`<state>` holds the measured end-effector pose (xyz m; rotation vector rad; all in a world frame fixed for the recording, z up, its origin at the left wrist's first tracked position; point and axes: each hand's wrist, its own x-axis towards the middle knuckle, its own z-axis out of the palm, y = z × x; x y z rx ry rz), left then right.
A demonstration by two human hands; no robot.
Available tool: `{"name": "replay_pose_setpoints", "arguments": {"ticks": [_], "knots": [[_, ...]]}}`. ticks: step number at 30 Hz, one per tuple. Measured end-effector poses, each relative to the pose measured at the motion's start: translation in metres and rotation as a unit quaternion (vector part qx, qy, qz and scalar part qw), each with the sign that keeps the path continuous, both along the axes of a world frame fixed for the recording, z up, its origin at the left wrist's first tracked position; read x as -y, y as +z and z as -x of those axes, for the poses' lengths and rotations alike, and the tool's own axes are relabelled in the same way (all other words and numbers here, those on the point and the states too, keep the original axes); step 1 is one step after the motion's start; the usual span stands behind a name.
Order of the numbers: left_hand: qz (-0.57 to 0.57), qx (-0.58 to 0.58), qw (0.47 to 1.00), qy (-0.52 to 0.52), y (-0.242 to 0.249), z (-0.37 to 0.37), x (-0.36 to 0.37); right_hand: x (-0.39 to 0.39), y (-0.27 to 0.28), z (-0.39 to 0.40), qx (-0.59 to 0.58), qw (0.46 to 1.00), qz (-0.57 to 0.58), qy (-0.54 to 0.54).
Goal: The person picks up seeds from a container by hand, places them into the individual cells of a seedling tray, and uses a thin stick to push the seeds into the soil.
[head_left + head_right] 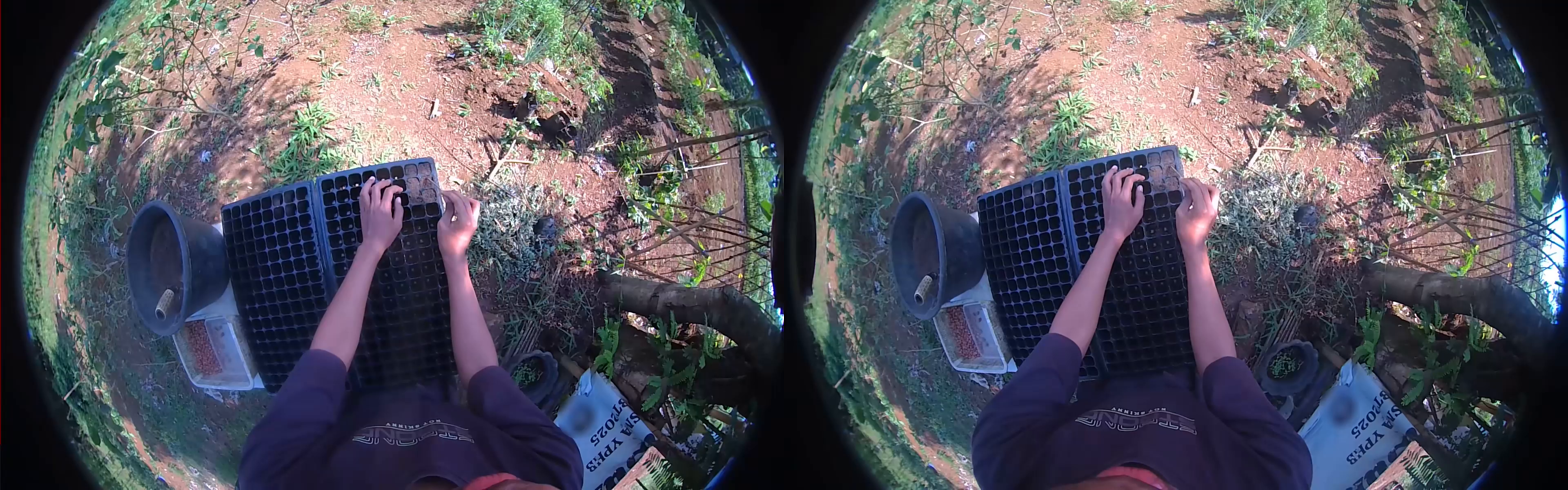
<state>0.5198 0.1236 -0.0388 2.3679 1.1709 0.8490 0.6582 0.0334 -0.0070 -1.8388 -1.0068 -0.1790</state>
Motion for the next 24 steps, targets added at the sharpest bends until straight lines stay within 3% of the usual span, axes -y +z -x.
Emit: {"name": "replay_pose_setpoints", "arguments": {"ticks": [9,24], "knots": [[0.009,0.008,1.0,0.003,-0.0016,0.0003,-0.002,-0.0015,0.0013,0.0029,0.023,0.999,0.011,0.038],[0.012,0.016,1.0,0.004,-0.001,0.0015,-0.0049,-0.0033,0.0046,0.0047,0.015,1.0,0.02,-0.008]]}}
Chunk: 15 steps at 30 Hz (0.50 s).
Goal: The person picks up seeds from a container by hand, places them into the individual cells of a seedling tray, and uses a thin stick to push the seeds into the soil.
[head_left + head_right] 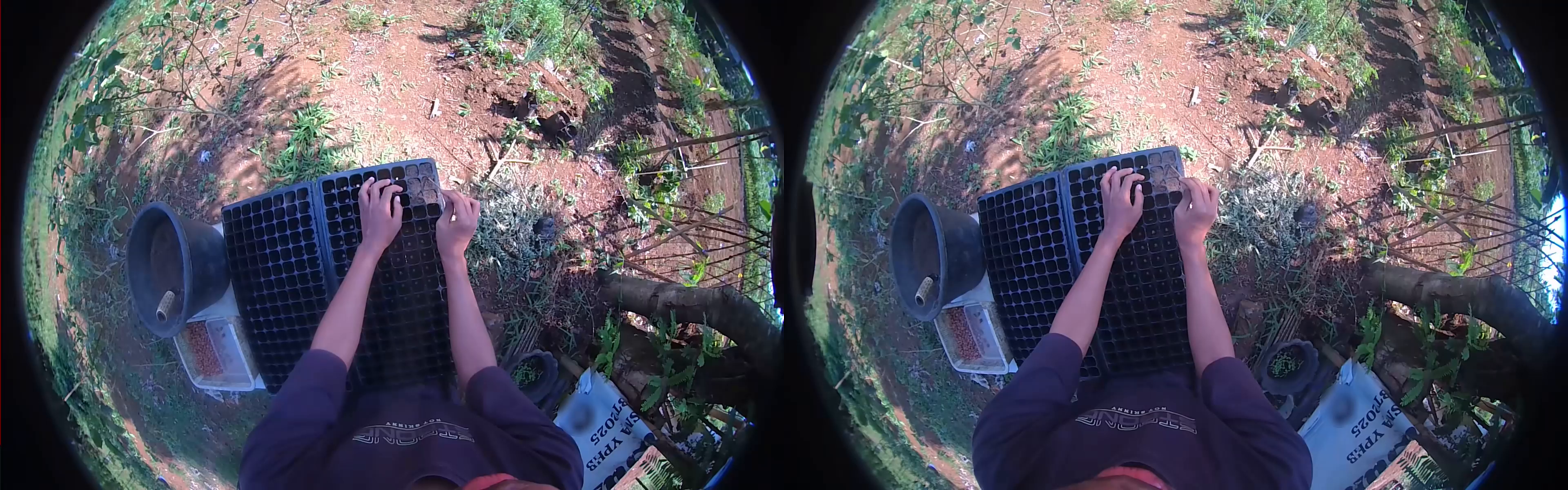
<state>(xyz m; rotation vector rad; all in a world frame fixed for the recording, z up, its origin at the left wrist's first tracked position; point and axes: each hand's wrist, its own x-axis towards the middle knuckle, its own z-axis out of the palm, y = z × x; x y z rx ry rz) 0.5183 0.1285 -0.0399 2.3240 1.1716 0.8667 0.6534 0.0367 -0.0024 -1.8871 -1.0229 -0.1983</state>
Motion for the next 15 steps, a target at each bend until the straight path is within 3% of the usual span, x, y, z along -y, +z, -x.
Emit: {"name": "replay_pose_setpoints", "arguments": {"ticks": [15], "knots": [[0.006,0.008,1.0,0.002,0.002,0.0,0.0,0.004,0.003,0.004,-0.005,1.0,0.026,-0.008]]}}
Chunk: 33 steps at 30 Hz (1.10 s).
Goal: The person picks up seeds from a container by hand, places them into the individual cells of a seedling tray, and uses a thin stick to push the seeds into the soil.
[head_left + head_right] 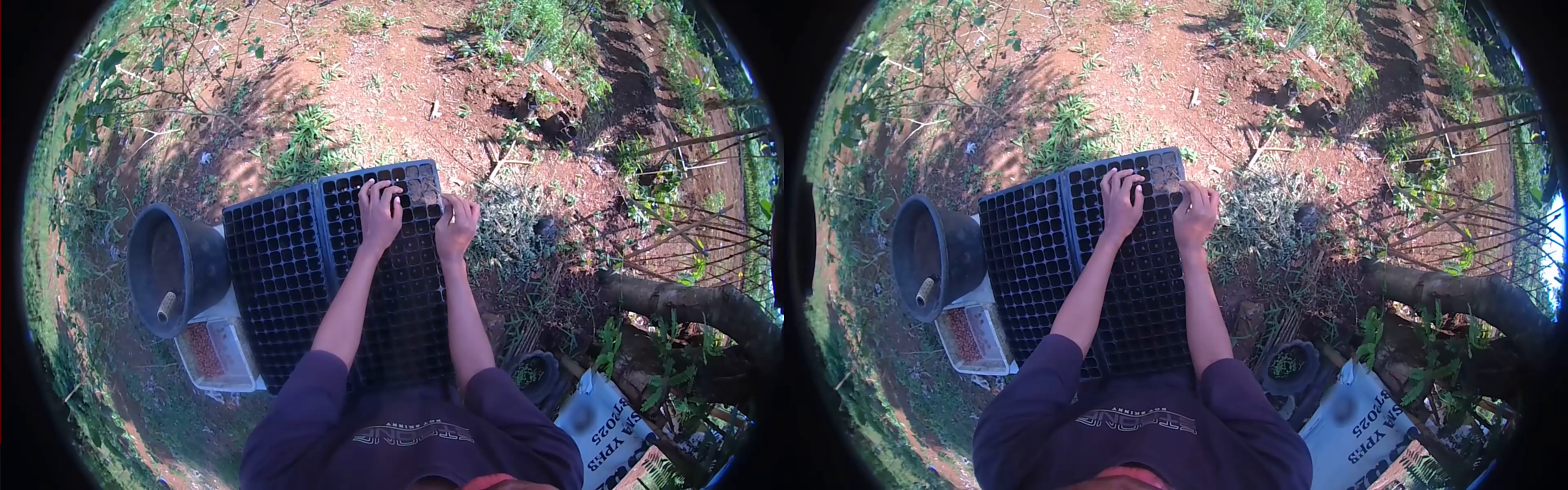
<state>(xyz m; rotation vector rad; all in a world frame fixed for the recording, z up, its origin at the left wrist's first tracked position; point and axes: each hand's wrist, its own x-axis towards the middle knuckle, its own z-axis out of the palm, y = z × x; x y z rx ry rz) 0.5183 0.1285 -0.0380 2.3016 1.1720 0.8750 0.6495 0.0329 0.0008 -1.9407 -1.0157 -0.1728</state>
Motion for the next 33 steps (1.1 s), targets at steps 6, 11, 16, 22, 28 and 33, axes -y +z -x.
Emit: {"name": "replay_pose_setpoints", "arguments": {"ticks": [6,11,16,22,28,33], "knots": [[-0.002,-0.005,1.0,0.001,0.0001,0.0028,-0.0001,0.0014,0.0,0.0006,0.008,1.0,-0.022,-0.002],[-0.01,-0.002,1.0,0.0,0.0007,0.0031,-0.0011,0.0056,-0.0018,0.0052,0.004,1.0,-0.003,0.003],[-0.013,-0.006,1.0,0.001,0.0003,0.0043,0.0001,0.0035,0.0013,0.0025,-0.007,1.0,-0.013,-0.008],[-0.008,0.003,1.0,0.003,0.0002,0.0044,0.0016,0.0063,-0.0045,0.0008,0.005,0.999,-0.026,-0.025],[0.0,0.002,1.0,0.006,-0.0002,0.0035,0.0013,0.0017,-0.005,0.0023,0.01,1.0,-0.023,-0.009],[0.003,-0.001,1.0,0.005,0.0003,0.0047,0.0025,0.0039,-0.0018,0.0026,0.01,0.999,-0.012,-0.032]]}}
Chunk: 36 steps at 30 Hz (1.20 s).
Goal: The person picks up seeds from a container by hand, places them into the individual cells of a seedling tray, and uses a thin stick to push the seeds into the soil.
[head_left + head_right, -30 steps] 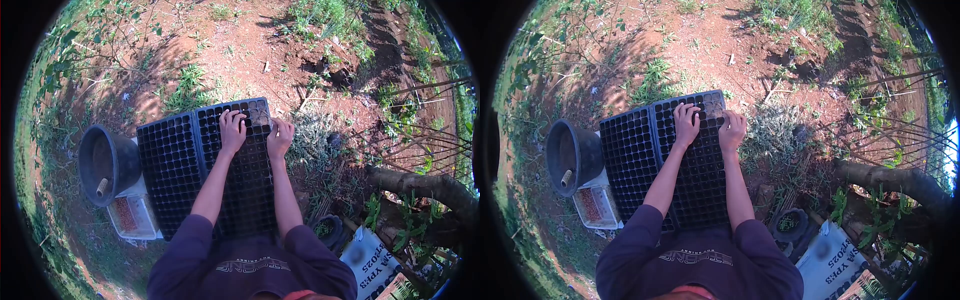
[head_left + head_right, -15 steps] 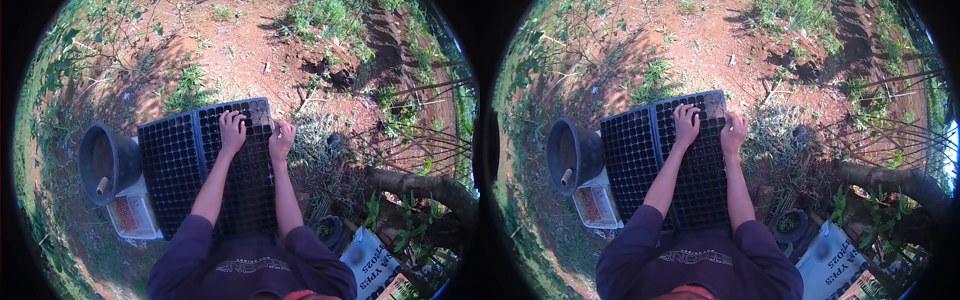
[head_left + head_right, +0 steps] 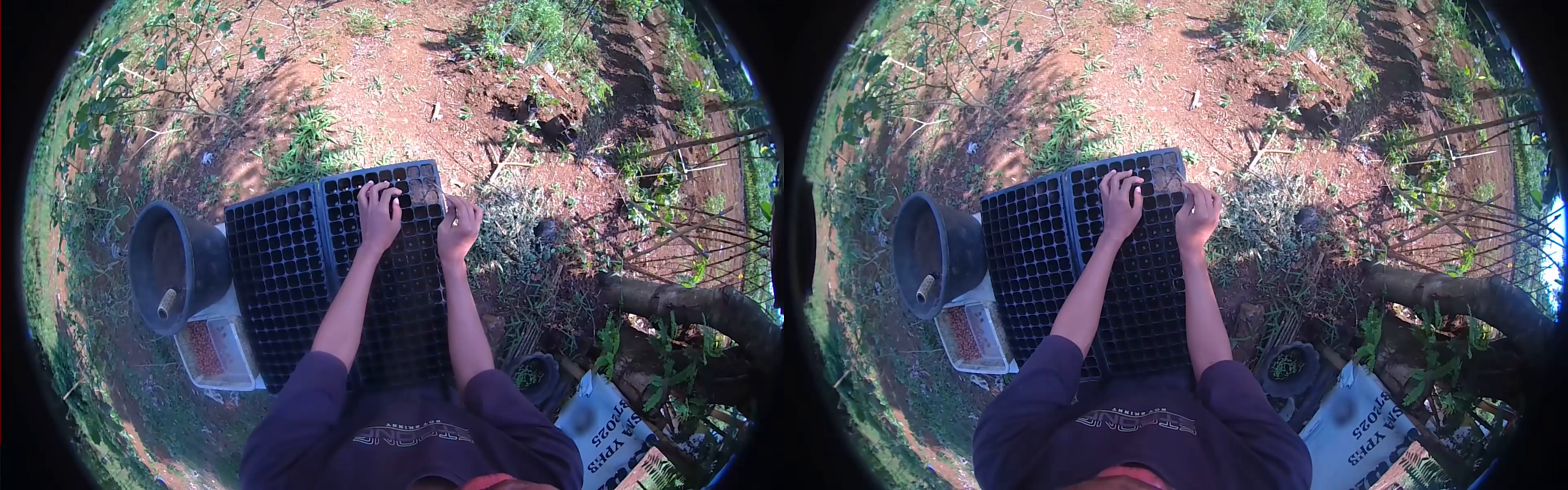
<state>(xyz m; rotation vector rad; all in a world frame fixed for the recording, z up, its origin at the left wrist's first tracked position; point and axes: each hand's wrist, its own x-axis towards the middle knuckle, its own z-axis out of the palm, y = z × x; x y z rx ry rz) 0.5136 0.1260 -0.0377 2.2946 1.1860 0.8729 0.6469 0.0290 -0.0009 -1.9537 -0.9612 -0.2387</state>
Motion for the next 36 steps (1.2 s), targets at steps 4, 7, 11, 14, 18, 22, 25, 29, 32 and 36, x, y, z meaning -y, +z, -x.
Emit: {"name": "replay_pose_setpoints", "arguments": {"ticks": [4,7,11,14,18,22,25,29,32,36], "knots": [[0.001,0.001,1.0,-0.001,0.0,0.0,0.001,0.001,-0.006,-0.001,0.004,1.0,0.002,0.014],[-0.002,-0.002,1.0,0.0,0.001,0.0,0.0,0.002,-0.007,0.0,0.001,1.0,-0.002,0.012],[0.001,-0.002,1.0,0.001,0.003,0.0,0.002,0.003,-0.007,0.001,-0.005,1.0,0.003,0.009],[-0.004,0.0,1.0,-0.002,0.002,0.0,0.001,0.003,-0.01,0.002,-0.01,1.0,-0.017,0.003],[-0.002,-0.001,1.0,-0.005,0.002,0.0,0.002,0.001,-0.007,0.004,-0.012,1.0,-0.025,-0.014],[0.004,0.001,1.0,-0.004,0.002,0.001,0.002,0.0,-0.007,0.001,-0.007,1.0,-0.011,0.024],[0.008,-0.001,1.0,-0.004,0.002,0.002,0.002,0.0,-0.009,0.002,-0.01,1.0,-0.009,0.023],[0.01,-0.002,1.0,-0.007,0.007,0.003,0.002,0.002,-0.007,0.001,-0.019,0.999,-0.014,0.026],[0.017,-0.01,1.0,-0.018,0.013,0.007,0.005,0.008,0.003,0.002,-0.007,0.999,-0.032,0.018],[0.025,-0.01,0.999,-0.04,0.027,0.023,0.015,0.028,0.019,0.009,-0.018,0.999,-0.042,0.019]]}}
